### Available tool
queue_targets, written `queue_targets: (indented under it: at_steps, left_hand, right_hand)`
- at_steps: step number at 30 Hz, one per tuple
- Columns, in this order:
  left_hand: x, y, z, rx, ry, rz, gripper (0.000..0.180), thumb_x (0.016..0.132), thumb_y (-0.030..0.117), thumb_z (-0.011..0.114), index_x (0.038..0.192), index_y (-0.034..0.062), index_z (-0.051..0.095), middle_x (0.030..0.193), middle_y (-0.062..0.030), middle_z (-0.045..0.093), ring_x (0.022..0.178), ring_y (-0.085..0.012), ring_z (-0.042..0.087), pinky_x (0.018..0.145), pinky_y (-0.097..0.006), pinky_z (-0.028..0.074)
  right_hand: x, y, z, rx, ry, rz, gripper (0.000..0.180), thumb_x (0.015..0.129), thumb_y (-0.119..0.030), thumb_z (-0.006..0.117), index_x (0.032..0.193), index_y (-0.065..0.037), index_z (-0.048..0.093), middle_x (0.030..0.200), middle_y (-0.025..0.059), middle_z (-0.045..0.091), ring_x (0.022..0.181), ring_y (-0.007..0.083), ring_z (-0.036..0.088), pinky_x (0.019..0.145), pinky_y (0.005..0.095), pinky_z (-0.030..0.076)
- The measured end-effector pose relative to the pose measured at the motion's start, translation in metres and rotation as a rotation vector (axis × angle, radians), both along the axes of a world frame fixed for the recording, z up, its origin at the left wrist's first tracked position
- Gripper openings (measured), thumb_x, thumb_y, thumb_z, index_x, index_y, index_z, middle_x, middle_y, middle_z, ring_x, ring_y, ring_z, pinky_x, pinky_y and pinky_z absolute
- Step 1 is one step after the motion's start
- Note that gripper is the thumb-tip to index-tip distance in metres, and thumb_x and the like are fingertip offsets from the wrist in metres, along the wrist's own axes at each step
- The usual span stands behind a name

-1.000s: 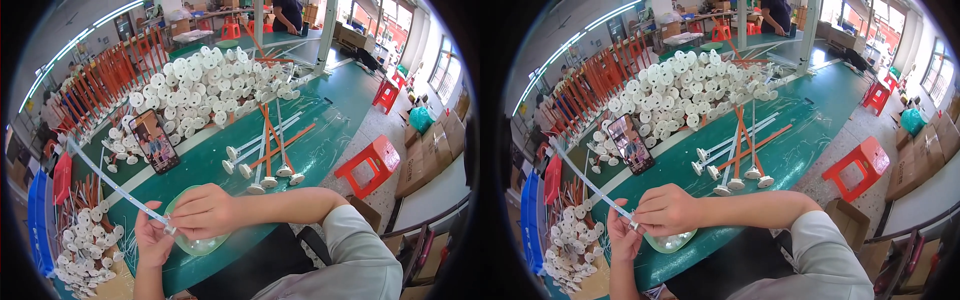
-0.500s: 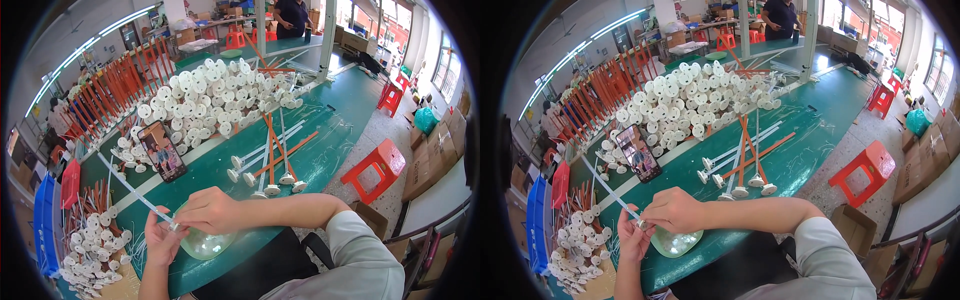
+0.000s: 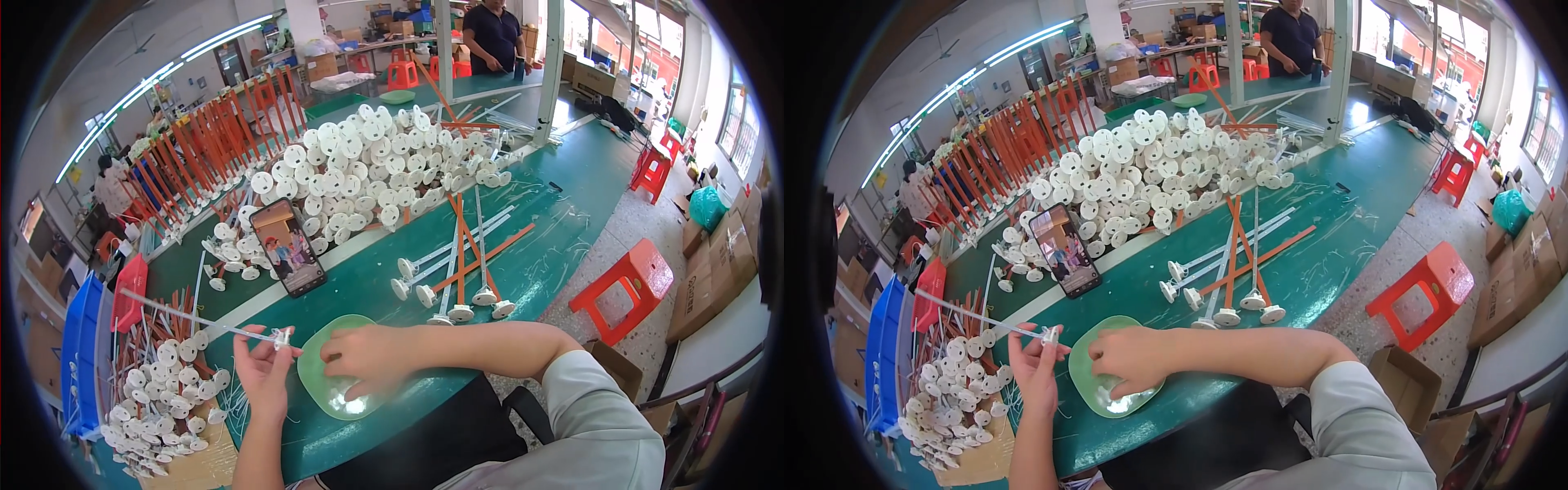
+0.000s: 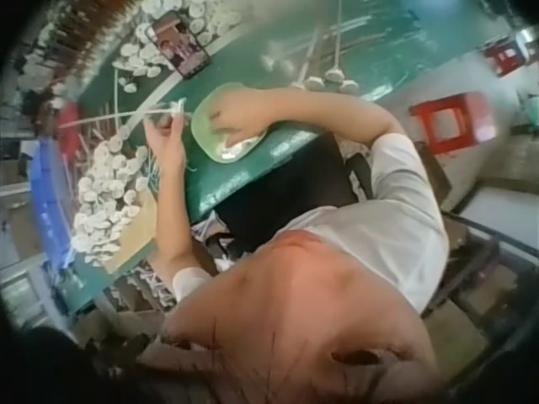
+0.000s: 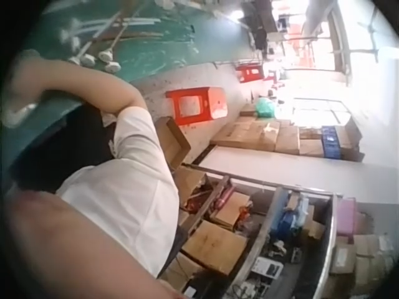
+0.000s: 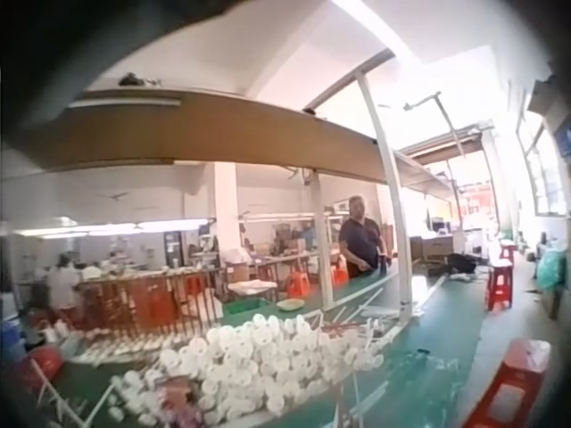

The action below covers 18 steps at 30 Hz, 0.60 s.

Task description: Manually attaching plastic mounting components to LED light strips on an assembly line.

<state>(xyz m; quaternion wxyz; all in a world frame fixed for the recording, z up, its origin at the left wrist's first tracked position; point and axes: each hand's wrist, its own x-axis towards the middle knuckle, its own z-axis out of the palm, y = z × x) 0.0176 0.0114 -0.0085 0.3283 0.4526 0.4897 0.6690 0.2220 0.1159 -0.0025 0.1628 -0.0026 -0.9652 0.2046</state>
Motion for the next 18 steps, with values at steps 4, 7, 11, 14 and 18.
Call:
queue_targets:
  at_steps: [4, 7, 11, 14, 18]
  left_hand:
    - [0.0034, -0.0008, -0.0014, -0.045, -0.023, -0.054, 0.050, 0.090, -0.004, 0.066, 0.130, 0.0068, 0.039, 0.113, -0.0233, 0.070, 0.085, -0.0207, 0.069, 0.079, -0.033, 0.055]
    - [0.0040, -0.0009, -0.0015, -0.070, -0.056, -0.077, 0.056, 0.085, -0.011, 0.068, 0.129, 0.0066, 0.039, 0.111, -0.0232, 0.070, 0.090, -0.0218, 0.070, 0.082, -0.035, 0.059]
    - [0.0028, -0.0008, -0.0037, -0.071, -0.036, -0.090, 0.058, 0.083, -0.011, 0.071, 0.128, 0.0069, 0.039, 0.111, -0.0224, 0.070, 0.090, -0.0206, 0.070, 0.082, -0.033, 0.058]
    - [0.0026, -0.0002, -0.0037, -0.081, -0.023, -0.085, 0.059, 0.083, -0.012, 0.071, 0.128, 0.0072, 0.040, 0.111, -0.0221, 0.070, 0.090, -0.0200, 0.070, 0.082, -0.032, 0.058]
    - [0.0026, -0.0001, -0.0040, -0.075, -0.027, -0.093, 0.059, 0.082, -0.011, 0.072, 0.128, 0.0071, 0.040, 0.111, -0.0223, 0.070, 0.090, -0.0201, 0.070, 0.081, -0.032, 0.058]
  right_hand:
    - [-0.0035, 0.0010, -0.0008, -0.033, -0.052, 0.100, 0.022, 0.084, -0.024, 0.072, 0.095, -0.005, 0.072, 0.101, 0.0132, 0.066, 0.099, 0.0331, 0.064, 0.085, 0.0441, 0.054]
    - [-0.0036, 0.0006, -0.0017, -0.068, -0.115, 0.106, 0.016, 0.085, -0.020, 0.069, 0.092, -0.005, 0.073, 0.095, 0.0121, 0.066, 0.093, 0.0315, 0.065, 0.082, 0.0424, 0.055]
    - [-0.0057, 0.0018, -0.0049, -0.067, -0.053, 0.106, 0.012, 0.084, -0.017, 0.068, 0.084, -0.004, 0.070, 0.087, 0.0122, 0.065, 0.084, 0.0316, 0.067, 0.076, 0.0421, 0.056]
    - [-0.0070, 0.0024, -0.0056, -0.075, -0.058, 0.101, 0.011, 0.084, -0.014, 0.067, 0.080, -0.004, 0.069, 0.085, 0.0120, 0.065, 0.083, 0.0311, 0.067, 0.075, 0.0419, 0.056]
    - [-0.0070, 0.0016, -0.0085, -0.067, -0.056, 0.113, 0.011, 0.085, -0.014, 0.066, 0.084, -0.003, 0.068, 0.086, 0.0124, 0.065, 0.084, 0.0315, 0.067, 0.075, 0.0428, 0.055]
